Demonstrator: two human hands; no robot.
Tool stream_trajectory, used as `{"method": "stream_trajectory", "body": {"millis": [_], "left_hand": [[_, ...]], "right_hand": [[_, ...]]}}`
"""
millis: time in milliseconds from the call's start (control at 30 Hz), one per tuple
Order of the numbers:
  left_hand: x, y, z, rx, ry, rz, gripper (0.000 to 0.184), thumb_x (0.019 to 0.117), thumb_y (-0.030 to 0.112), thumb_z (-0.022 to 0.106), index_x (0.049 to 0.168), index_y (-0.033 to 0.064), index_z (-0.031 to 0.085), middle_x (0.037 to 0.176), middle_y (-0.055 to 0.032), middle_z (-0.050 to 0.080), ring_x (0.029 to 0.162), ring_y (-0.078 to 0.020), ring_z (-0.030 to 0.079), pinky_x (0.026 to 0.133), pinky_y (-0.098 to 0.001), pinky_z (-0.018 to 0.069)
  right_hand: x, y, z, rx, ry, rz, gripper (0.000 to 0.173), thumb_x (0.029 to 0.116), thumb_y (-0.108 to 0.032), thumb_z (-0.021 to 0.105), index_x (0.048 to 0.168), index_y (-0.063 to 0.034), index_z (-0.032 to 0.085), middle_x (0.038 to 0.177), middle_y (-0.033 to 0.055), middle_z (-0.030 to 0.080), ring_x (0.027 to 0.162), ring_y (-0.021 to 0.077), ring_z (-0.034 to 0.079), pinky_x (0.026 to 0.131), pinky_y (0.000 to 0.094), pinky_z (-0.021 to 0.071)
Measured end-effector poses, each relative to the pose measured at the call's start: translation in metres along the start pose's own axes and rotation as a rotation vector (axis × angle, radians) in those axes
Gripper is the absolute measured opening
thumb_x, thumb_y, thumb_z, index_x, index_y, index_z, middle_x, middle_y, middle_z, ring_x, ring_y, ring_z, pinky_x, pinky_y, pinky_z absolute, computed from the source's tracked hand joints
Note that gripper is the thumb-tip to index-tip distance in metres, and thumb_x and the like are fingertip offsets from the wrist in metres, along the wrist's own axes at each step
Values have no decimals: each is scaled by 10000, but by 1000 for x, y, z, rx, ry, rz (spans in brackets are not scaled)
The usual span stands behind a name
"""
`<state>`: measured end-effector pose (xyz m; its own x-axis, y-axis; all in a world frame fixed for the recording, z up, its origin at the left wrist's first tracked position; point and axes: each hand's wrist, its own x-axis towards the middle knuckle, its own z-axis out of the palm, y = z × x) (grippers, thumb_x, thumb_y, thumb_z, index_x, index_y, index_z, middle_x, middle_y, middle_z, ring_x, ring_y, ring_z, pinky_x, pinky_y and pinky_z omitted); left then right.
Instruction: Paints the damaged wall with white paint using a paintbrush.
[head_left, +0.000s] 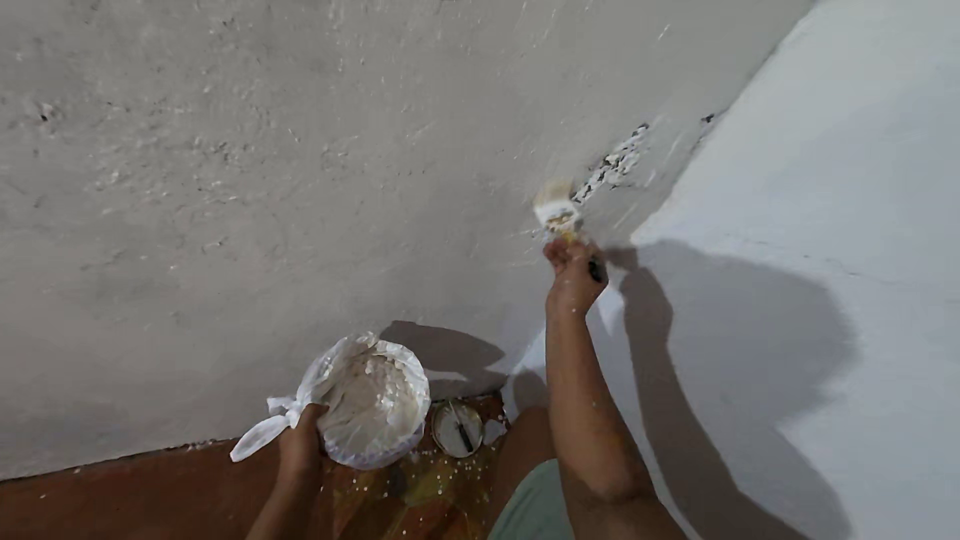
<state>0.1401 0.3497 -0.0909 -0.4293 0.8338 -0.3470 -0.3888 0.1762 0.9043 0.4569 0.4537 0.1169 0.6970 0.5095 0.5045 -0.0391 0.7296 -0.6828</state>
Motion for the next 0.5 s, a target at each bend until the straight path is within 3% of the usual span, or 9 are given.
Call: {"method": "stream_trajectory", "body": {"millis": [133,267,333,433,500], "left_hand": [[-2,4,-2,-35,-8,13,232,968,165,563,1129,-1,564,838,-43,629,706,-86,641,631,-285,560],[-2,3,-5,-36,-5,17,238,966,167,562,1138,3,569,848,-41,633,713,-89,642,635,-295,564],[1,1,-7,-37,-3,26,248,960,169,571,1146,5,570,861,-42,636,725,-93,649,645,-298,568],[4,0,-9,-28,1,16,212,963,174,569,1108,19,579,829,-35,632,703,-93,642,624,-294,559],[4,0,-9,-18,9,10,188,965,180,568,1073,27,585,796,-27,626,670,-87,635,596,-283,549]], "right_hand": [[-14,-21,-16,-105,-5,108,128,1058,-61,494,1087,38,569,833,115,697,705,226,729,691,381,647],[25,-66,0,-67,-39,-183,223,1090,-97,362,1036,-5,558,784,43,684,704,155,701,707,327,622],[51,-74,16,30,-21,-257,190,1092,-95,383,1061,16,534,798,81,679,711,194,712,712,349,632],[66,-48,24,48,-40,-294,152,1089,-81,418,1063,31,518,799,95,674,710,210,720,718,376,647],[43,-18,16,-60,-84,-249,157,1070,-89,453,1034,29,548,802,93,692,721,216,720,731,394,640]]}}
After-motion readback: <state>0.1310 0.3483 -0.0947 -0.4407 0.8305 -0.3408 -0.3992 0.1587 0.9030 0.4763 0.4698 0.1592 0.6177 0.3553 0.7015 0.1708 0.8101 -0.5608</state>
